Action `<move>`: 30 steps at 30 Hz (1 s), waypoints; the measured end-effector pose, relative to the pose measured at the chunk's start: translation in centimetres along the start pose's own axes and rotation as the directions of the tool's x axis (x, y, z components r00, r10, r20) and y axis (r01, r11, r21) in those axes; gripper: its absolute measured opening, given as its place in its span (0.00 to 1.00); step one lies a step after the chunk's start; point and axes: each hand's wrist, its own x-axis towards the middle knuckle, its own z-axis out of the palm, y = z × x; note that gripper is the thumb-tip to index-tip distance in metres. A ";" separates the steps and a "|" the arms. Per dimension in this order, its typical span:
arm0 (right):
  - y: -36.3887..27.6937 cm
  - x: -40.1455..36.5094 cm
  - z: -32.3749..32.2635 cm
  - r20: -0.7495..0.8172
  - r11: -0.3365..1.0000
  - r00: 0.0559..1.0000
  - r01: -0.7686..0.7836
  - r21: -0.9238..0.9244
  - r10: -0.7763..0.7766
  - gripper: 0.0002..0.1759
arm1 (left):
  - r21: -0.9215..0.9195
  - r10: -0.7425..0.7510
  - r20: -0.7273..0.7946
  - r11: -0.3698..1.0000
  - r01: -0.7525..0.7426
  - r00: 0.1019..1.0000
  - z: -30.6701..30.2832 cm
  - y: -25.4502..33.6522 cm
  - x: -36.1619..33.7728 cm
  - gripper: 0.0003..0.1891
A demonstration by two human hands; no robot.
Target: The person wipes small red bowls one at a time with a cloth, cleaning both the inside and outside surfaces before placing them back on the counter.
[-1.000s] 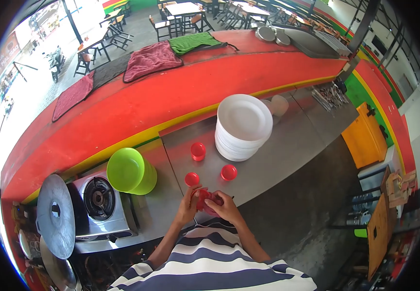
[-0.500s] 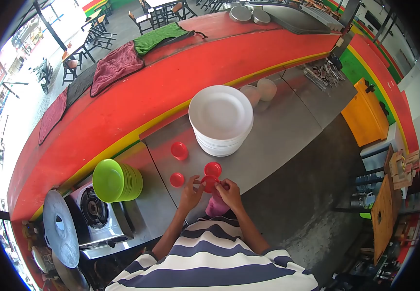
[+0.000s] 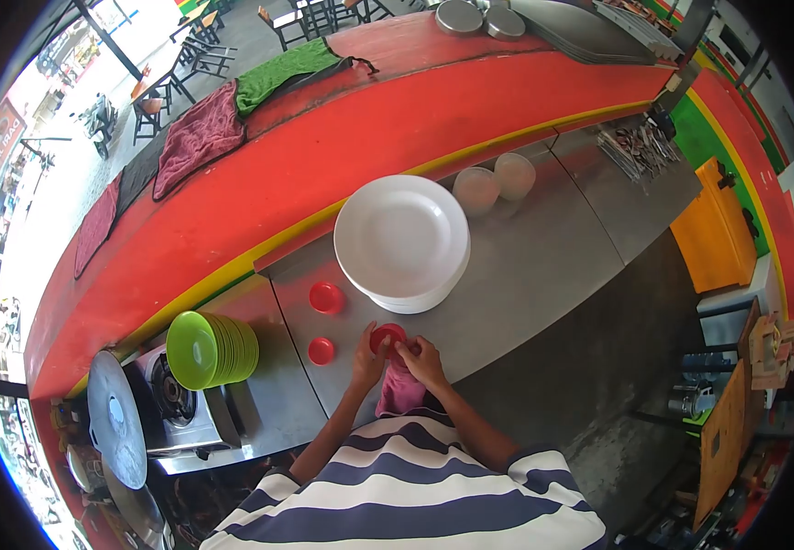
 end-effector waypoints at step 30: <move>2.3 4.2 -0.4 0.228 0.987 0.962 -0.134 -0.083 0.150 0.32 | -0.064 -0.173 -0.140 0.984 0.166 0.975 3.3 -0.6 0.8 0.22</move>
